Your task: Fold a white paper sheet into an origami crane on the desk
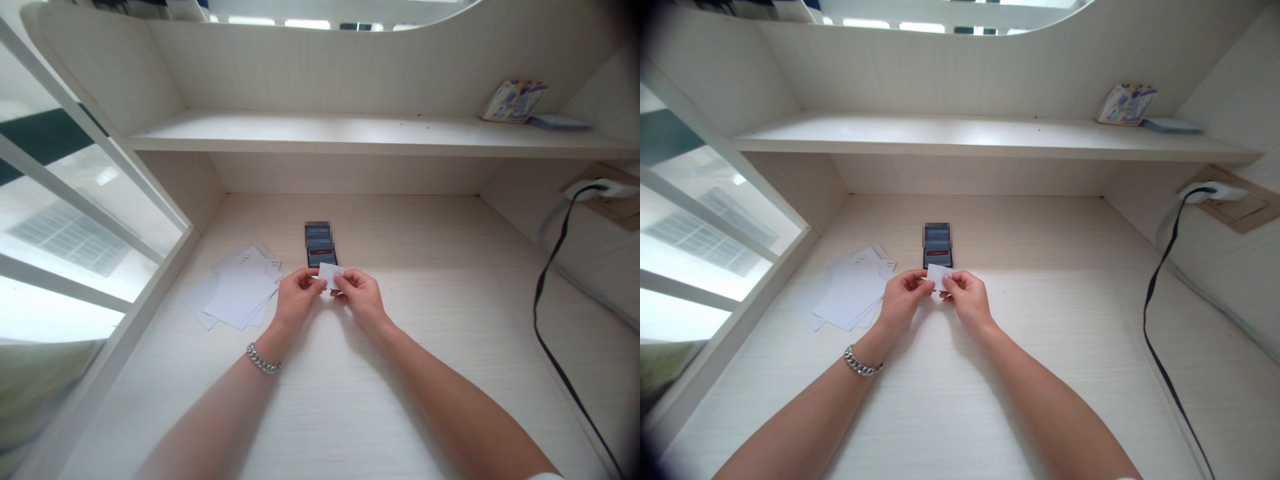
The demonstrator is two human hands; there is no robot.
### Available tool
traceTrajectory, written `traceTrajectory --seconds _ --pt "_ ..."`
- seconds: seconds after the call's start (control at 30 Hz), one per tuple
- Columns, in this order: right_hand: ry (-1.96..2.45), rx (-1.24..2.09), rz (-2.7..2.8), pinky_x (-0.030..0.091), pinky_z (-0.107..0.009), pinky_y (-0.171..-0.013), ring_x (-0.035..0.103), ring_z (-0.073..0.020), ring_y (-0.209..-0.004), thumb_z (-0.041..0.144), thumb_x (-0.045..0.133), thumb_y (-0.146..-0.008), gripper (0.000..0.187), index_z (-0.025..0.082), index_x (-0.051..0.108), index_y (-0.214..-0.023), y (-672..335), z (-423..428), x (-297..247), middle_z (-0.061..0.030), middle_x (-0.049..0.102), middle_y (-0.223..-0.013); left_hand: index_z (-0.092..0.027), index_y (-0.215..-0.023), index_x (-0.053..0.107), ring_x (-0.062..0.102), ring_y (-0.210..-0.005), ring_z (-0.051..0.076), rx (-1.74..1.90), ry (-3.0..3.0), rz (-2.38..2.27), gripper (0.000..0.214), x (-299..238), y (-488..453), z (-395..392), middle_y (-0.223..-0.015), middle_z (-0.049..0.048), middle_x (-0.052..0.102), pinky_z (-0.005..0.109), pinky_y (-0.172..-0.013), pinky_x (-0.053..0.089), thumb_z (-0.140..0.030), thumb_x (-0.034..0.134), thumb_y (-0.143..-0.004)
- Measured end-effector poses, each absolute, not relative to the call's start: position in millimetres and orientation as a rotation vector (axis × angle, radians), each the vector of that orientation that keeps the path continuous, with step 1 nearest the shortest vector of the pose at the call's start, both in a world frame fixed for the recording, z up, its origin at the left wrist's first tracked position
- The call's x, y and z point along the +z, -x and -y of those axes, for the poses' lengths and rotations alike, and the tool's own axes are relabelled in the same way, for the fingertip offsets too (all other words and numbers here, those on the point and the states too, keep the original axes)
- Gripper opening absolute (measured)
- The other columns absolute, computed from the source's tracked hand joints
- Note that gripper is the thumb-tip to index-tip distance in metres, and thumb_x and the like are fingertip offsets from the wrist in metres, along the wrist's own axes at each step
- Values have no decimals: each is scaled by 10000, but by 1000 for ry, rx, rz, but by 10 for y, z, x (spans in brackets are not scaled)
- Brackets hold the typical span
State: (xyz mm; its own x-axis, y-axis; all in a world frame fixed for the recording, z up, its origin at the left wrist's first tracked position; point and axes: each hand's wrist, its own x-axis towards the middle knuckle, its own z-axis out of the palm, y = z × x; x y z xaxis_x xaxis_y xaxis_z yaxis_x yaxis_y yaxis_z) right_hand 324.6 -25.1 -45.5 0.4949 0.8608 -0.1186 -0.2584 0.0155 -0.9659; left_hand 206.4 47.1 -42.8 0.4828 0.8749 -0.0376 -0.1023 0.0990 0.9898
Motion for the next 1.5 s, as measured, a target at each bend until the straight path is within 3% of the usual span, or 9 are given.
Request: traceTrajectory --seconds 0.1,0.27,0.43,0.63,0.8,0.97,1.13,1.5 --pt "1231 997 585 492 -267 -555 592 -135 -554 398 705 -659 272 149 600 -694 -3253 258 -440 -27 634 -626 -120 -914 669 619 -668 155 792 -1258 -715 314 -404 -2066 -457 -805 90 691 271 -637 488 -297 702 -656" --pt "1230 932 566 494 -255 -522 585 -140 -597 420 699 -653 289 153 621 -733 -3258 249 -462 -23 638 -673 -105 -850 683 568 -562 123 766 -1341 -746 285 -393 -2069 -462 -675 60 668 231 -547 452 -304 709 -647" --pt "1235 881 582 462 -245 -511 542 -118 -545 420 682 -670 272 157 629 -719 -3266 235 -526 -8 623 -623 -116 -846 685 588 -622 132 717 -1308 -743 296 -363 -2075 -461 -759 70 683 236 -577 475 -343 698 -658" --pt "1290 881 632 451 -237 -497 543 -119 -540 415 670 -678 262 158 623 -694 -3245 258 -487 -3 608 -604 -108 -778 674 565 -588 118 719 -1342 -810 293 -348 -2075 -455 -674 48 651 217 -528 466 -386 670 -686" --pt "1325 841 674 444 -247 -493 533 -121 -497 440 646 -696 280 162 614 -701 -3246 255 -486 8 583 -547 -113 -810 682 570 -593 123 764 -1345 -837 322 -355 -2085 -450 -691 50 658 221 -525 466 -407 667 -682" --pt "1315 777 626 465 -263 -512 550 -130 -518 469 630 -704 299 172 609 -737 -3257 244 -510 -10 623 -619 -126 -892 674 583 -589 125 740 -1347 -773 345 -358 -2079 -446 -722 57 677 231 -555 469 -371 704 -650" --pt "1270 906 639 480 -260 -514 583 -138 -532 436 675 -677 310 162 602 -805 -3261 247 -505 -11 634 -611 -116 -843 678 547 -519 111 767 -1376 -812 322 -373 -2070 -472 -648 44 657 225 -509 430 -350 721 -626" --pt "1241 1025 598 448 -227 -474 576 -126 -497 382 681 -678 245 153 598 -702 -3247 247 -473 -6 611 -565 -119 -867 667 509 -506 90 768 -1311 -768 310 -381 -2065 -489 -628 13 624 209 -496 407 -351 693 -663"
